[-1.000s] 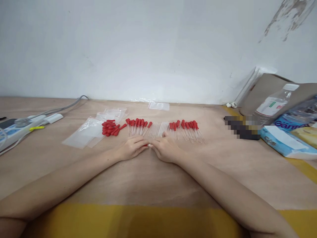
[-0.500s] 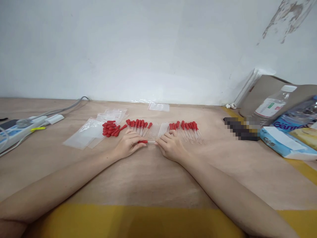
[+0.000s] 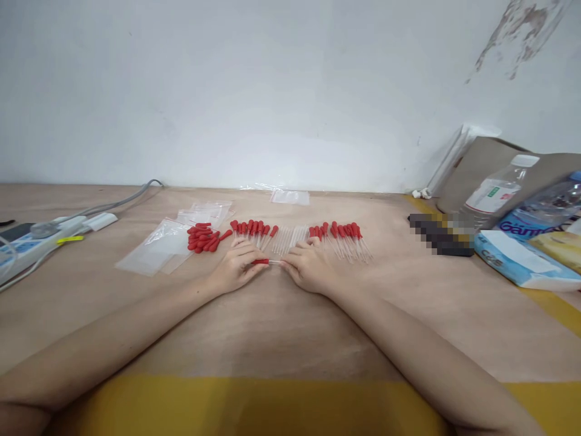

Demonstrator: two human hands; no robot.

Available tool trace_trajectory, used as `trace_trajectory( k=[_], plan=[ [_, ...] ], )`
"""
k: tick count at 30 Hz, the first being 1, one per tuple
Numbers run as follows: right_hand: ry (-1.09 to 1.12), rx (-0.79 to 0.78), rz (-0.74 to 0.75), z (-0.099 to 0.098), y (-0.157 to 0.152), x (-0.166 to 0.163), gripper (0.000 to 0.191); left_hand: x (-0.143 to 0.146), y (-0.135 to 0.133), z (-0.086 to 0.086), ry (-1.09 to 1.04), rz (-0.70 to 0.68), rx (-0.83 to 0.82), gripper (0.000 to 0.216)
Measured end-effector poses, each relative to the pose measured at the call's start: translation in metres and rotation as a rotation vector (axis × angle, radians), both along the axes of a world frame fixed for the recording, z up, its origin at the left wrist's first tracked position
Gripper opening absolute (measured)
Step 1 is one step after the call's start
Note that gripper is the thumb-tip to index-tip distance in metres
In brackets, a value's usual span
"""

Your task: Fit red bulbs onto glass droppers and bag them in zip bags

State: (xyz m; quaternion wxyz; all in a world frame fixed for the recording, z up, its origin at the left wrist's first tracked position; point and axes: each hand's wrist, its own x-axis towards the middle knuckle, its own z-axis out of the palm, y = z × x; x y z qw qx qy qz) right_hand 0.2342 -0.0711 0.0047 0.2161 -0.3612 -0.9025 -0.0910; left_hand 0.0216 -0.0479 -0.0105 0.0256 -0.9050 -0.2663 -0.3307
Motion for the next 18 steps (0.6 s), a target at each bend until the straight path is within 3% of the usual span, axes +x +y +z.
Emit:
trace_trajectory(
  k=[3,6,11,18],
  plan=[
    [-0.010,0.045,-0.022,0.005,0.003,0.009,0.028,-0.004,0.000,0.001,-0.002,0.087,-0.040,0.029],
    [0.102,0.031,-0.248,0.008,0.012,0.031,0.030,-0.009,0.000,0.002,-0.034,0.201,-0.063,0.051],
    [0.307,-0.108,-0.755,0.006,0.031,0.065,0.030,-0.012,0.001,0.001,0.013,0.199,-0.075,0.029],
    [0.236,-0.156,-0.899,-0.013,0.045,0.071,0.026,-0.011,0.001,0.001,0.033,0.210,-0.095,0.019]
  ],
)
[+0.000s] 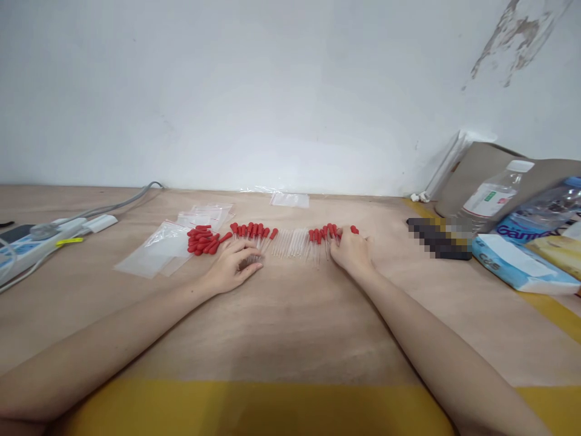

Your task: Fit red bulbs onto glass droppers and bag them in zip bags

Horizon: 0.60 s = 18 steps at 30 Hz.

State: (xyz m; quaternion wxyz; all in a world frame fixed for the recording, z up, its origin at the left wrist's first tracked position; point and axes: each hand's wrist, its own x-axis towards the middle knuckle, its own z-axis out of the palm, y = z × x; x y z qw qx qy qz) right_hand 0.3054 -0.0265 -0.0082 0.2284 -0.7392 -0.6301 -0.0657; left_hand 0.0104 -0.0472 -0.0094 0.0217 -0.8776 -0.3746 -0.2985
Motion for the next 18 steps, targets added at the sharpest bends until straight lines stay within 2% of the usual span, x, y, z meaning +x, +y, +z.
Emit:
trace_trajectory(
  k=[2,5,8,10,14,18],
  plan=[
    [0.007,0.040,0.006,0.000,0.000,-0.004,0.025,0.000,0.000,0.000,0.001,-0.006,-0.005,0.019],
    [0.037,0.110,0.101,0.004,-0.003,-0.015,0.021,0.000,0.000,0.000,0.005,-0.015,-0.011,0.017],
    [0.047,0.074,0.233,0.010,-0.002,-0.030,0.019,0.001,0.001,0.000,0.006,-0.021,-0.018,0.016],
    [0.027,0.035,0.267,0.011,0.001,-0.037,0.016,0.001,0.001,0.000,0.003,-0.021,-0.019,0.015],
    [0.019,-0.041,0.232,0.009,0.011,-0.039,0.011,0.000,0.001,-0.001,0.001,-0.024,-0.019,0.014],
    [0.031,-0.029,0.182,0.005,0.017,-0.029,0.016,0.000,0.002,-0.002,0.007,-0.029,-0.034,0.014]
  ],
)
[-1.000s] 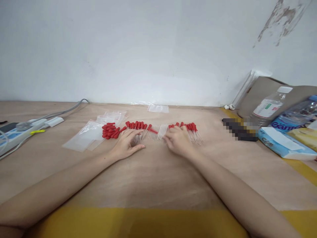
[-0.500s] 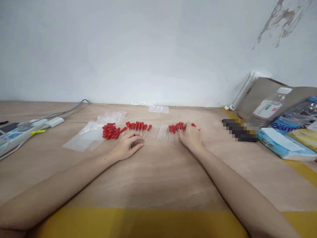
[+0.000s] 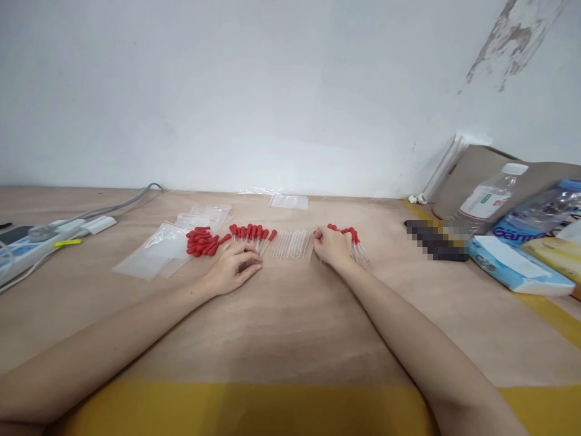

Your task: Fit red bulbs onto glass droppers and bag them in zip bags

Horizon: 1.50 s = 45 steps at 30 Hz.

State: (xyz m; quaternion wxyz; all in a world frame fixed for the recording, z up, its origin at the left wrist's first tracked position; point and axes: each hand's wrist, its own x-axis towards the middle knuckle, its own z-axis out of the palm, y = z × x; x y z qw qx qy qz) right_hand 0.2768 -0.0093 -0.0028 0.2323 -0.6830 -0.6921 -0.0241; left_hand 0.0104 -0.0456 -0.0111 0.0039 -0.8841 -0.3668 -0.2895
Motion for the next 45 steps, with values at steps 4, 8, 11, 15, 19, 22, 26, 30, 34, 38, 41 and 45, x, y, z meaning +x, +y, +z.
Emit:
trace_trajectory(
  k=[4,8,11,15,19,22,26,30,34,38,41,45],
  plan=[
    [-0.015,0.000,-0.011,0.004,-0.005,0.008,0.019,0.000,0.000,0.000,0.007,-0.006,-0.006,0.014],
    [-0.092,-0.036,-0.009,0.012,-0.015,0.006,0.022,0.000,0.001,0.001,0.010,-0.013,-0.016,0.014],
    [-0.214,-0.085,-0.027,0.015,-0.019,-0.003,0.026,0.000,0.000,0.000,0.012,-0.005,-0.005,0.014],
    [-0.289,-0.203,-0.095,0.018,-0.017,-0.013,0.027,0.003,-0.004,0.001,0.000,0.129,0.067,0.012],
    [-0.253,-0.304,-0.133,0.022,-0.013,-0.020,0.020,0.001,-0.004,0.008,-0.046,0.382,0.142,0.014],
    [-0.229,-0.335,-0.160,0.025,-0.012,-0.022,0.018,-0.011,0.005,0.017,-0.056,0.546,0.175,0.018],
    [-0.235,-0.346,-0.149,0.027,-0.011,-0.023,0.017,-0.034,0.024,0.024,0.038,0.687,0.154,0.022],
    [-0.226,-0.381,-0.123,0.026,-0.011,-0.025,0.013,-0.045,0.037,0.019,0.138,0.715,0.120,0.024],
    [-0.153,-0.380,-0.124,0.024,-0.010,-0.025,0.009,-0.046,0.044,0.011,0.173,0.721,0.148,0.022],
    [-0.027,-0.383,-0.115,0.024,-0.007,-0.015,0.020,-0.045,0.046,0.009,0.126,0.731,0.140,0.019],
    [0.164,-0.269,-0.031,0.024,-0.002,-0.007,0.026,-0.044,0.045,0.014,0.009,0.723,0.165,0.019],
    [0.380,0.105,0.087,0.020,-0.006,-0.006,0.024,-0.034,0.039,0.019,-0.220,0.559,0.130,0.017]
  ],
)
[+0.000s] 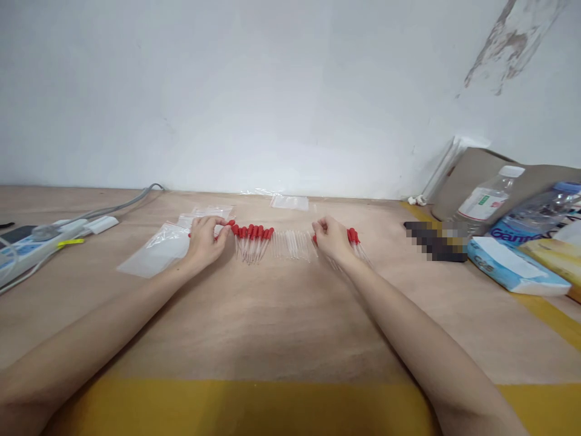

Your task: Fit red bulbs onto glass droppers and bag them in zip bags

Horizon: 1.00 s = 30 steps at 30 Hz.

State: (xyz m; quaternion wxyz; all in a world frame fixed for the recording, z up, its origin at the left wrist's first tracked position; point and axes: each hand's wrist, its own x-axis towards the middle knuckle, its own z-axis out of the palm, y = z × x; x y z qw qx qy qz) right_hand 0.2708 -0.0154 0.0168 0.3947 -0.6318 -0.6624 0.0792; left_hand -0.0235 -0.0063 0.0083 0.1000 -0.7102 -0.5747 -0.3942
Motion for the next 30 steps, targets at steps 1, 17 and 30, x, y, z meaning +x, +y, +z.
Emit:
trace_trajectory(
  k=[1,17,30],
  plan=[
    [0.022,0.078,0.043,-0.003,-0.004,-0.003,0.024,0.004,-0.003,0.000,-0.061,-0.085,-0.018,0.016],
    [-0.351,0.391,0.495,-0.043,-0.059,-0.025,0.018,0.044,-0.057,-0.021,-0.202,-0.607,-0.211,0.012],
    [-0.380,0.382,0.512,-0.040,-0.059,-0.031,0.019,0.047,-0.048,-0.029,-0.511,-0.702,-0.419,0.016]
  ],
)
